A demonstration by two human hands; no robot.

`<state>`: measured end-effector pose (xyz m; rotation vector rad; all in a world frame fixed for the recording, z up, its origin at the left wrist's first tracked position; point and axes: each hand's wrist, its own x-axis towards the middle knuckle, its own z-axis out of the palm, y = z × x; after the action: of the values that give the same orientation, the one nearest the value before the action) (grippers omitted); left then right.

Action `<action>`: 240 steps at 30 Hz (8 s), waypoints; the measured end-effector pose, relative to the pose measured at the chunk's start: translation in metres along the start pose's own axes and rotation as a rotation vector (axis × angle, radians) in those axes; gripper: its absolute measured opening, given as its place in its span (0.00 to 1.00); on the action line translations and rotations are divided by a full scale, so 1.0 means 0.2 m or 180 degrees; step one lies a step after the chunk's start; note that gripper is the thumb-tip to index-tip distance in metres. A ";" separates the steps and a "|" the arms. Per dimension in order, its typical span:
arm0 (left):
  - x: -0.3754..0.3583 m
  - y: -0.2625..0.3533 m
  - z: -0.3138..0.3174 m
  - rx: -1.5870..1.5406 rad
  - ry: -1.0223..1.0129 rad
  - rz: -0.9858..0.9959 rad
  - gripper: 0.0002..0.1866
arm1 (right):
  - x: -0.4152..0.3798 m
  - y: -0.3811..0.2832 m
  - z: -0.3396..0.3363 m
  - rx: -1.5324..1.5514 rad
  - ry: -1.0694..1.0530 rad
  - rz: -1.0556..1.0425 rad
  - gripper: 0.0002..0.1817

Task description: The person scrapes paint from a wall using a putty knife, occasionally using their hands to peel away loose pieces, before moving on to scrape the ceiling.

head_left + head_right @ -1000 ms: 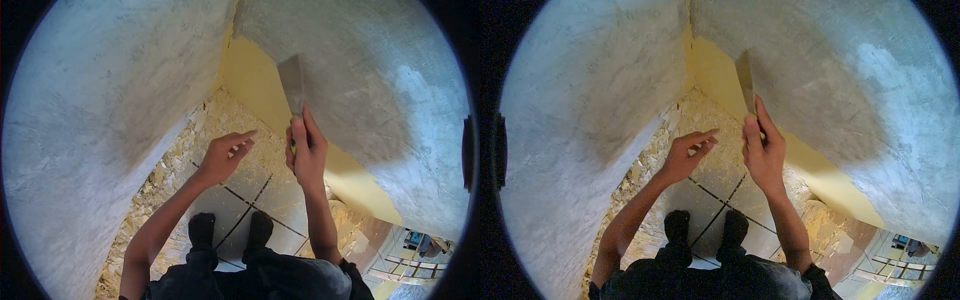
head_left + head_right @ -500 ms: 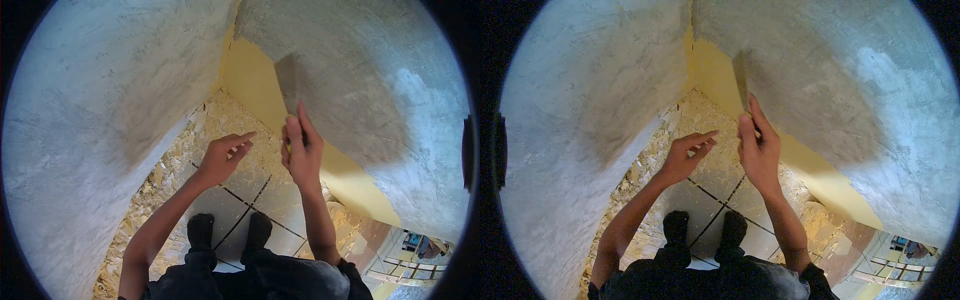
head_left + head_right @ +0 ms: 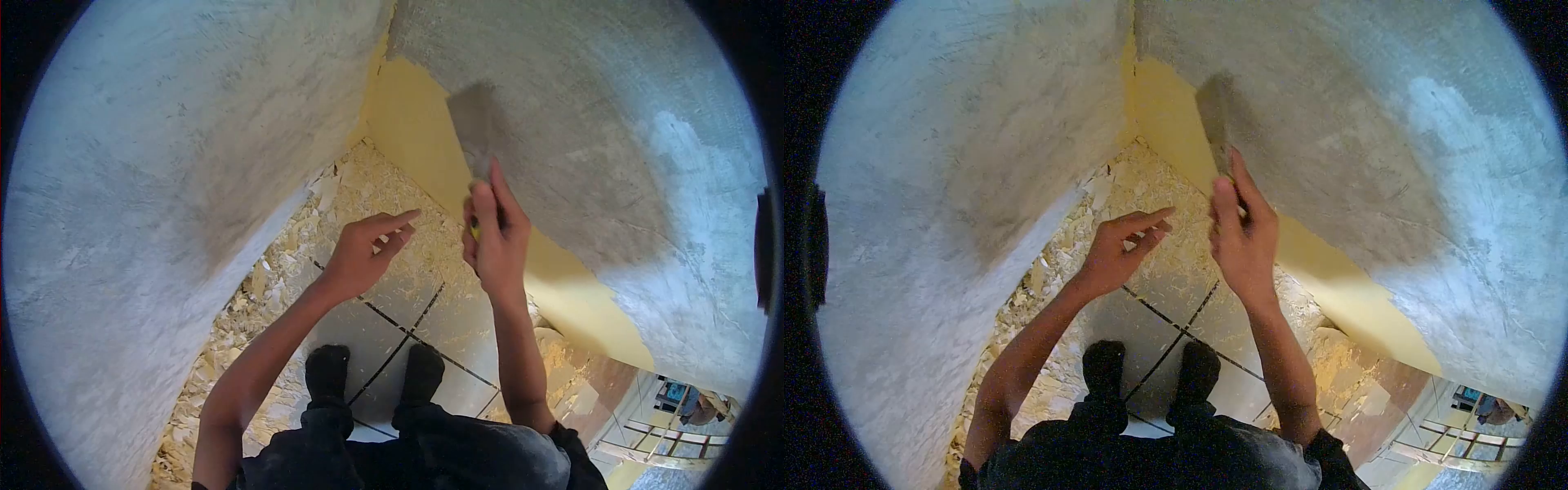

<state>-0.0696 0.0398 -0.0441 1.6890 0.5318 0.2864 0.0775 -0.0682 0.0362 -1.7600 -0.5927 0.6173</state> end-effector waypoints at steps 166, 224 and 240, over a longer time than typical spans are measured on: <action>0.35 0.31 0.06 0.0656 0.0398 0.1642 0.39 | 0.04 0.05 0.09 0.0123 0.0073 -0.0279 0.24; 0.39 0.31 0.06 0.0793 0.0561 0.1494 0.43 | 0.08 -0.01 0.10 -0.0126 0.0075 -0.0219 0.24; 0.39 0.31 0.02 0.0778 0.0467 0.1594 0.35 | 0.13 0.04 0.15 0.0159 0.0120 -0.0347 0.24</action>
<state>0.0113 0.0674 0.0074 2.0384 0.2475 0.7353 0.0759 -0.0316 0.0186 -1.6774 -0.6373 0.5181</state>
